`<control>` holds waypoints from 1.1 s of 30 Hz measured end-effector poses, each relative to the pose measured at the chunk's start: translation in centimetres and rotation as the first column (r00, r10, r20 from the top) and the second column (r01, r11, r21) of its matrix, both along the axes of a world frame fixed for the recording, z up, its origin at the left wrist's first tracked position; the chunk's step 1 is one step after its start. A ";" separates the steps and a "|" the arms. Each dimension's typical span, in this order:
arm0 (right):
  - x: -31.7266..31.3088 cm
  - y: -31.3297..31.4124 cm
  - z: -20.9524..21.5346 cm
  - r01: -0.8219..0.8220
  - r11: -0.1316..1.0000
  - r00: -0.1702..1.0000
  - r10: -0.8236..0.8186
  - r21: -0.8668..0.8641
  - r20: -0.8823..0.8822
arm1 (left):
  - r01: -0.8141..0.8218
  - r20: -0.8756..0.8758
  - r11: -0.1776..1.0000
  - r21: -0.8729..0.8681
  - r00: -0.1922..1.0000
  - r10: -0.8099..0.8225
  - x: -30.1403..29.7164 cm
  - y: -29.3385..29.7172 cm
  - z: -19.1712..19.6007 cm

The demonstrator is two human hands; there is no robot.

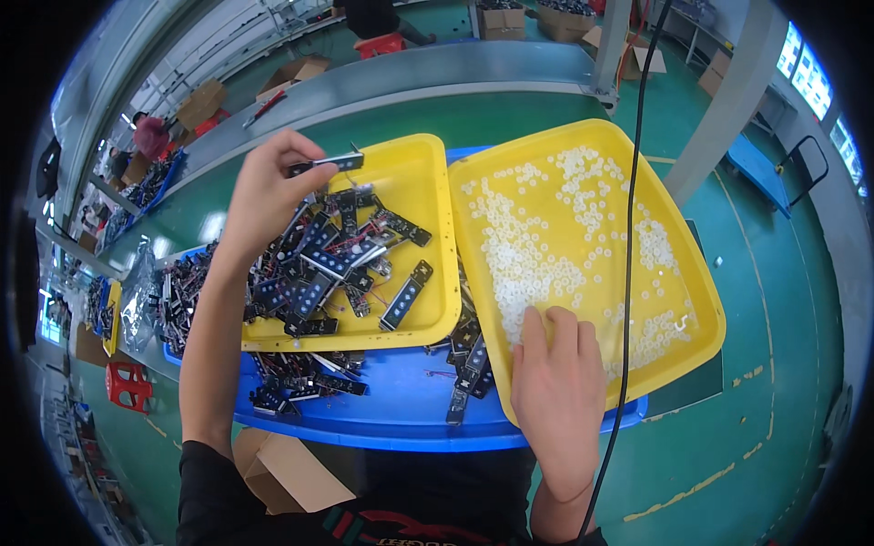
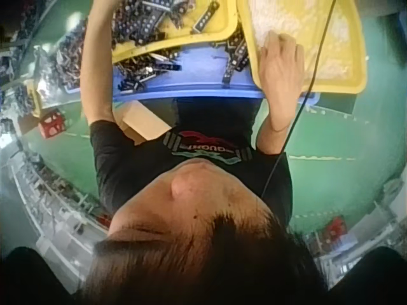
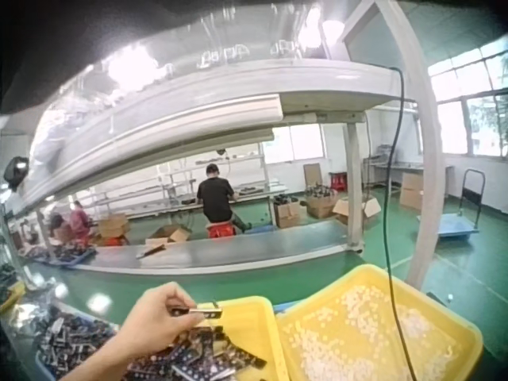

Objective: The person repeatedly picks up small circuit boards from a yellow tray and attaches small white circular components to them by hand. The person places the assembled units into a blue bin. The task is performed one at a time in a repetitive loop.

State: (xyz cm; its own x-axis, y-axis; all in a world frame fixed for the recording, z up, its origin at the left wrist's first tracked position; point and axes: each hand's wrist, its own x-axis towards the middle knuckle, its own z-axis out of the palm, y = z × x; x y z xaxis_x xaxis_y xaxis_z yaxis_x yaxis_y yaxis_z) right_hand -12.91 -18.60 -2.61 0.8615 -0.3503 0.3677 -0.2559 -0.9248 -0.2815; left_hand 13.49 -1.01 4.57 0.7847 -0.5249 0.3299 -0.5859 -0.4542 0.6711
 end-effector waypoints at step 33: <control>0.6 -0.2 -0.9 -0.078 0.993 0.997 0.079 0.086 -0.019 | 0.278 0.076 0.530 0.801 0.832 -0.550 -13.8 9.2 -8.5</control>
